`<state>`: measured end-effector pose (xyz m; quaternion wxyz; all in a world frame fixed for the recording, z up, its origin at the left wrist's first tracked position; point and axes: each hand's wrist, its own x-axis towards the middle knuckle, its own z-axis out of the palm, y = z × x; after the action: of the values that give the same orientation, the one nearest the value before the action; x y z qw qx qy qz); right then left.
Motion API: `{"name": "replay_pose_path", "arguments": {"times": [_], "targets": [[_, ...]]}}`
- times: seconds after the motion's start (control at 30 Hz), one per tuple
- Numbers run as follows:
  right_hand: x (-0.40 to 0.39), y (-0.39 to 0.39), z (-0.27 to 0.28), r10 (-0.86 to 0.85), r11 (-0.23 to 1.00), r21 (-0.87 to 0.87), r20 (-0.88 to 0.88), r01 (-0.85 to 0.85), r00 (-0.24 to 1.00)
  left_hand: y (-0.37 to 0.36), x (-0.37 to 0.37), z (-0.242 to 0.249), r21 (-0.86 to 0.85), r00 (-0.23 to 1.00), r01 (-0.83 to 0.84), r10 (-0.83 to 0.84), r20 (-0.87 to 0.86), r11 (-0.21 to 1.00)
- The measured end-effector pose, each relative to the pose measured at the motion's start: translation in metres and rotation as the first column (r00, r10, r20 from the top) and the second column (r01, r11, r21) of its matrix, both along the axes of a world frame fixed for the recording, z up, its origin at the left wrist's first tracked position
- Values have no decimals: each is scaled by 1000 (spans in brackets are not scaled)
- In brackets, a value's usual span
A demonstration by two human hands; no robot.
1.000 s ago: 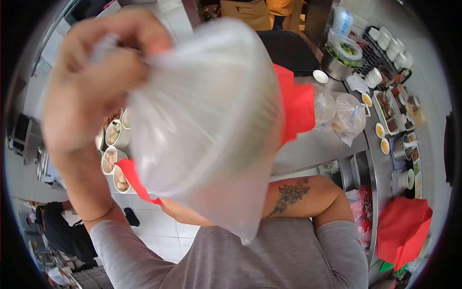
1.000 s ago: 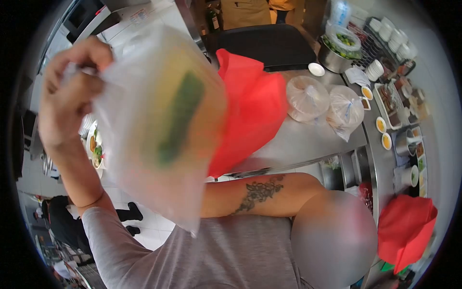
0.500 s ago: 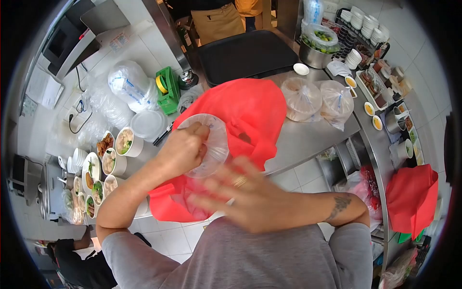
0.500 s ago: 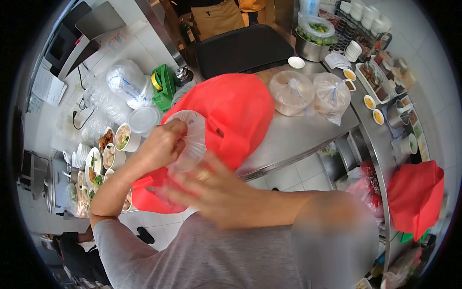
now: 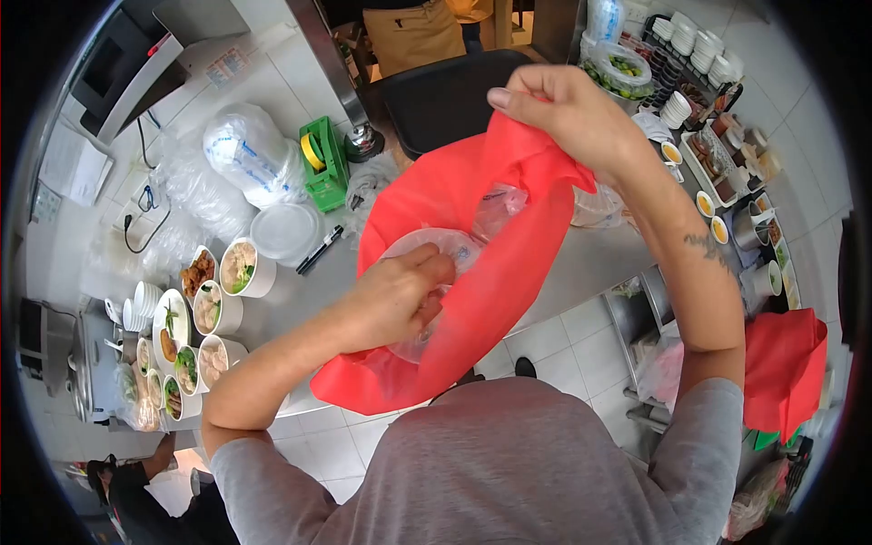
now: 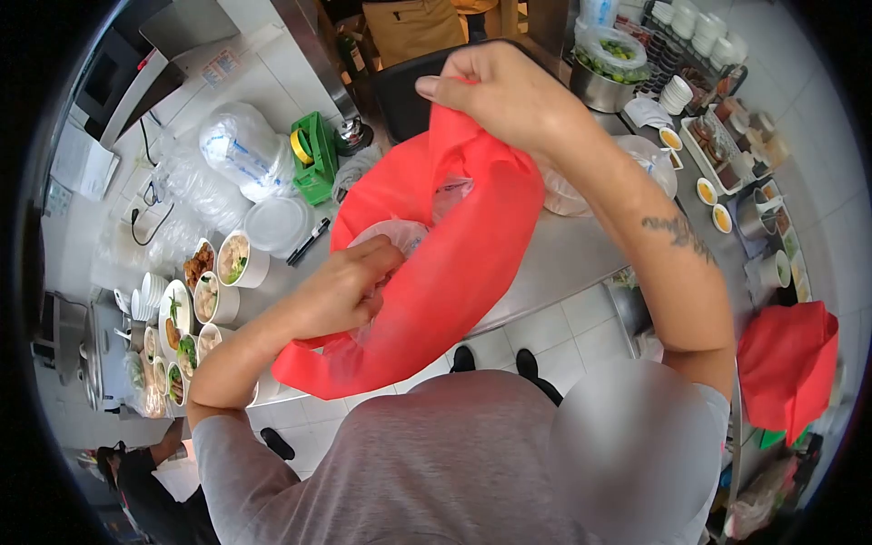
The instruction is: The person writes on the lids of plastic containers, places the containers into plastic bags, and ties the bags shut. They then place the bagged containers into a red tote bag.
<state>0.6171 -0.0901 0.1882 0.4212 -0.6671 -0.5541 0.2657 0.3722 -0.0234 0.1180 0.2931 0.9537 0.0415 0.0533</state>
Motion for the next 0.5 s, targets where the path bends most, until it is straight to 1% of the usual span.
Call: {"name": "replay_pose_path", "arguments": {"times": [0.1, 0.13, 0.17, 0.2, 0.23, 0.27, 0.3, 0.33, 0.37, 0.4, 0.43, 0.5], "targets": [[-4, 0, 26, 119, 992, -23, -135, -123, 984, 2, -7, 7, -25, 999, 20, -21, -38, 999], [-3, 1, 23, 201, 974, 80, 133, -213, 971, 0, -9, 4, 79, 996, 70, -74, 47, 994], [-2, 3, 16, 247, 933, 150, 399, -329, 883, -5, -8, -3, 185, 983, 103, -128, 129, 977], [-2, 7, 14, 249, 870, 183, 639, -458, 728, -8, -6, -7, 292, 962, 120, -184, 203, 949], [-1, 14, 15, 165, 936, 110, 702, -334, 693, -11, -2, -8, 327, 954, 142, -217, 205, 934], [5, 29, 25, 186, 955, 69, 623, -290, 760, -16, 1, -10, 355, 948, 168, -250, 198, 919], [20, 54, 24, 50, 961, 190, 596, -202, 802, -18, 2, -11, 386, 939, 196, -286, 191, 902], [0, 53, 56, -137, 959, 283, 460, 1, 877, -16, 3, -12, 353, 933, 240, -316, 174, 904], [-20, 51, 89, -313, 910, 362, 279, 203, 908, -14, 6, -13, 320, 925, 283, -345, 158, 904], [16, 82, 91, -236, 830, 552, 223, 77, 946, -12, 8, -12, 242, 940, 290, -323, 107, 926], [9, 86, 103, -221, 860, 467, -21, 205, 975, -10, 11, -11, 163, 952, 287, -299, 56, 944], [35, 97, 97, -28, 910, 410, -92, 64, 995, -13, 14, -10, -106, 973, 162, -177, -150, 981]]}}
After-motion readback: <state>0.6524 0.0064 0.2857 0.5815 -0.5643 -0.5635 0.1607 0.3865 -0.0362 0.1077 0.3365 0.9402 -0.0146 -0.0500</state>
